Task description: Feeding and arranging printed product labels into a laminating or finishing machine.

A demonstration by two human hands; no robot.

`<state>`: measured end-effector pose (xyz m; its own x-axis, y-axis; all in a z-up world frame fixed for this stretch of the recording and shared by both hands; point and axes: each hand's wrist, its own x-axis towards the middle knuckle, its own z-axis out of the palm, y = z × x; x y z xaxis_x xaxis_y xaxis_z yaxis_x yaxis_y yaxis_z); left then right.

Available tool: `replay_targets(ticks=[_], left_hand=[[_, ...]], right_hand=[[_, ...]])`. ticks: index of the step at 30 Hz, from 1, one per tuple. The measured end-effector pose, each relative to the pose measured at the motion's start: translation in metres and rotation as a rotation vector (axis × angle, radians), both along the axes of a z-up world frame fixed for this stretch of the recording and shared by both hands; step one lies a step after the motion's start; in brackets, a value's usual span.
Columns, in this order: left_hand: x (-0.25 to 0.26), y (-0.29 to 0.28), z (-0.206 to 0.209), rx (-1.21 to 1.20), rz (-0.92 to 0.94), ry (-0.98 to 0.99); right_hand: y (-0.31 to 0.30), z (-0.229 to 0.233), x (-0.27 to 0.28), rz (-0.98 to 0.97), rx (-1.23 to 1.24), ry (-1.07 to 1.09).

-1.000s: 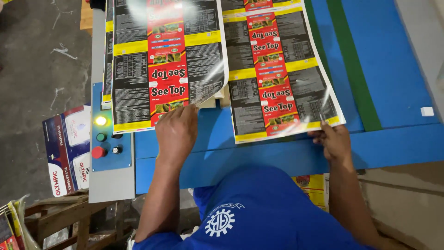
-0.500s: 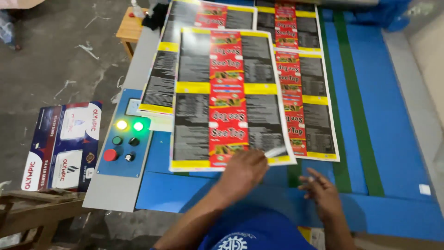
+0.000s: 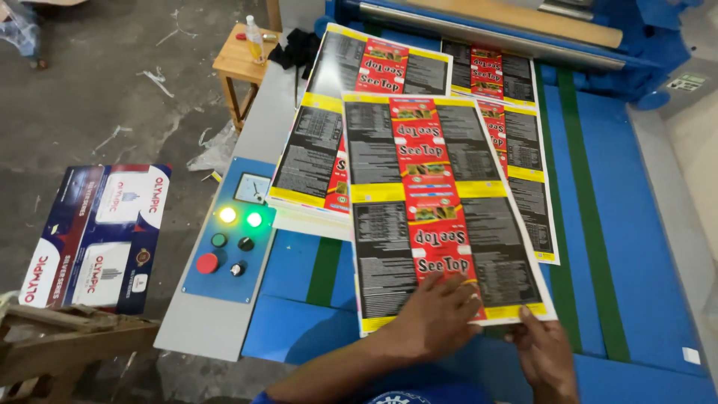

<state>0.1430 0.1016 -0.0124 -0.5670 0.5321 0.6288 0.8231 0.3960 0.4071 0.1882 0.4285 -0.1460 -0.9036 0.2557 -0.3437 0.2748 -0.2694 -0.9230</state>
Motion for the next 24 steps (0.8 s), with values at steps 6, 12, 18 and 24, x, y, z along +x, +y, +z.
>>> replay_targets(ticks=[6, 12, 18, 24], left_hand=[[-0.050, -0.052, 0.006, -0.079, 0.179, -0.094], [-0.104, -0.081, -0.039, -0.184, 0.427, 0.040], [-0.095, -0.080, -0.013, -0.485, 0.450, -0.158], [-0.105, -0.077, -0.040, -0.610, 0.497, -0.120]], right_hand=[[0.063, -0.029, 0.034, -0.161, 0.089, 0.157], [0.112, -0.049, 0.071, -0.334, 0.211, 0.071], [0.155, -0.091, 0.099, -0.407, 0.279, -0.056], [0.183, -0.133, 0.112, -0.362, 0.257, -0.311]])
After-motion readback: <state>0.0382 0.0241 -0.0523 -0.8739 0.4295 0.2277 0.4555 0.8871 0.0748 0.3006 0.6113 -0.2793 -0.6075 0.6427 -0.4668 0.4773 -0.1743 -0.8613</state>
